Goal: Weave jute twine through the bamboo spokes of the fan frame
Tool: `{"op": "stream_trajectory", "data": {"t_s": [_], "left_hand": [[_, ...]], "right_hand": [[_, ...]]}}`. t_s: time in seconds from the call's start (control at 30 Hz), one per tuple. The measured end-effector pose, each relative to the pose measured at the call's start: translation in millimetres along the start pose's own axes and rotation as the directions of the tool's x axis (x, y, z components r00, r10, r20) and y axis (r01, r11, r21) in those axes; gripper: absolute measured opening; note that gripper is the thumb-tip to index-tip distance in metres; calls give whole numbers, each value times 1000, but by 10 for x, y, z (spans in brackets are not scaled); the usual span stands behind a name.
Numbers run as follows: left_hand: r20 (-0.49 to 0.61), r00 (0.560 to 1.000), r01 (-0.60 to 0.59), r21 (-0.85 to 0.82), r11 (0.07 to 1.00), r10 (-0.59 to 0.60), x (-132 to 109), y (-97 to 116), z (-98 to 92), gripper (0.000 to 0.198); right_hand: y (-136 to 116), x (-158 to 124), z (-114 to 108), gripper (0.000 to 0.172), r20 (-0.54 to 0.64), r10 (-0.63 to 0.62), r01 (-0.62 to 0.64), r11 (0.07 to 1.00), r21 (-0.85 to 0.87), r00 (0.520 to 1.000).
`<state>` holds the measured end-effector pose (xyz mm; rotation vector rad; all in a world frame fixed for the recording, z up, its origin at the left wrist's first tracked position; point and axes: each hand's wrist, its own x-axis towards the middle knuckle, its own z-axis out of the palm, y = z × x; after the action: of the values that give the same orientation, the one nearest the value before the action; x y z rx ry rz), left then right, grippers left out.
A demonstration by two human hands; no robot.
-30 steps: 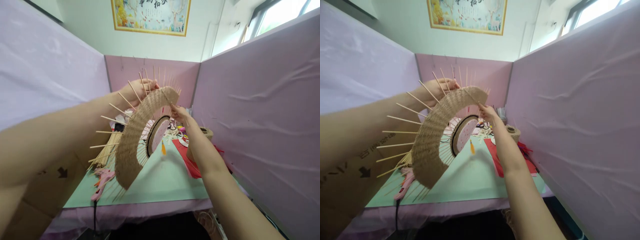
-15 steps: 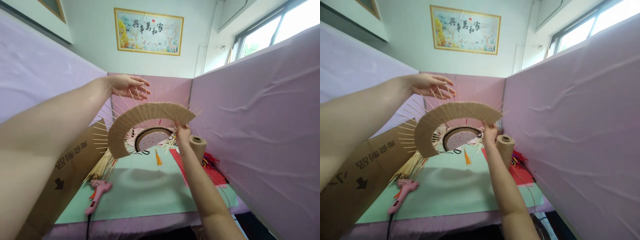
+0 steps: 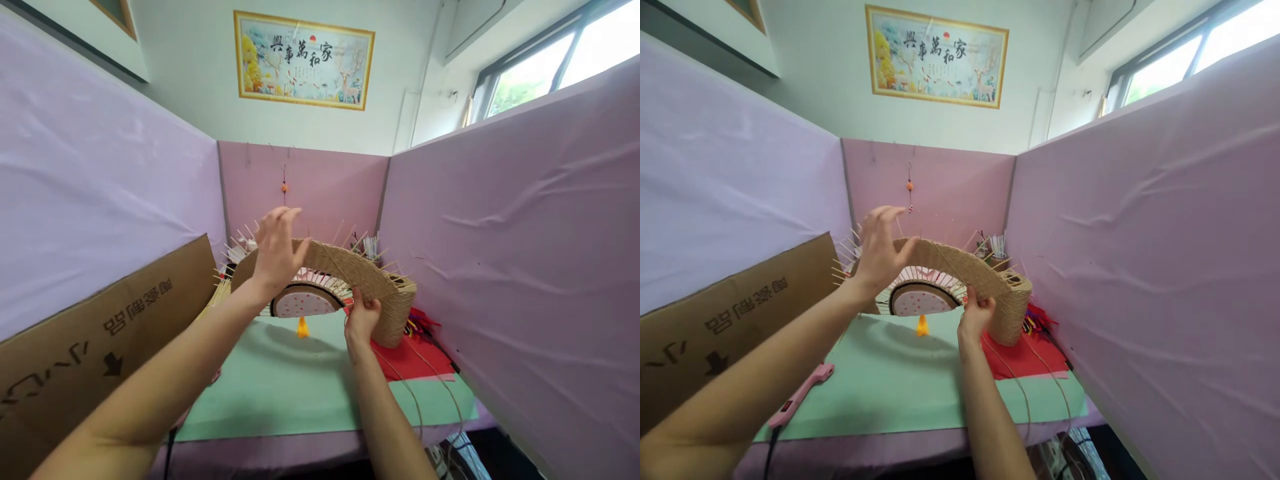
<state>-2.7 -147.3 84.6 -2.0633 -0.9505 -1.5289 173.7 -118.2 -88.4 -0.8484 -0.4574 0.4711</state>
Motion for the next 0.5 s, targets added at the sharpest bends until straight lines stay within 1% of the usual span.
{"op": "stream_trajectory", "data": {"t_s": [0.03,0.07,0.1,0.13,0.2,0.27,0.3,0.37,0.43,0.5], "left_hand": [[-60,994,88,28,996,-86,-85,-10,26,54],[-93,981,172,32,985,-168,-138,-38,52,59],[-93,967,240,19,970,-238,-161,-78,79,60],[-57,956,288,-6,958,-288,-154,-122,107,58],[72,941,336,-79,939,-331,-77,-193,166,45],[175,925,364,-167,916,-336,46,-210,220,27],[199,923,369,-210,905,-330,109,-194,241,20],[210,932,347,-290,892,-295,226,-129,266,19],[199,953,287,-346,893,-229,315,-55,278,23],[203,968,213,-355,910,-147,365,-12,300,23]], "right_hand": [[-7,-31,-44,41,-9,9,-9,1000,1,1000],[-19,-61,-86,41,-18,20,-20,1000,0,1000],[-36,-90,-123,41,-23,31,-31,1000,-3,999],[-57,-115,-155,41,-23,38,-38,999,-6,999],[-107,-158,-200,40,-17,42,-42,999,-9,999],[-157,-195,-225,40,-8,39,-39,999,9,999],[-178,-213,-234,41,-5,42,-42,999,17,999],[-203,-254,-256,40,3,57,-57,998,15,998],[-198,-305,-285,39,17,79,-79,997,-2,997],[-151,-370,-320,39,35,106,-106,994,0,994]]}}
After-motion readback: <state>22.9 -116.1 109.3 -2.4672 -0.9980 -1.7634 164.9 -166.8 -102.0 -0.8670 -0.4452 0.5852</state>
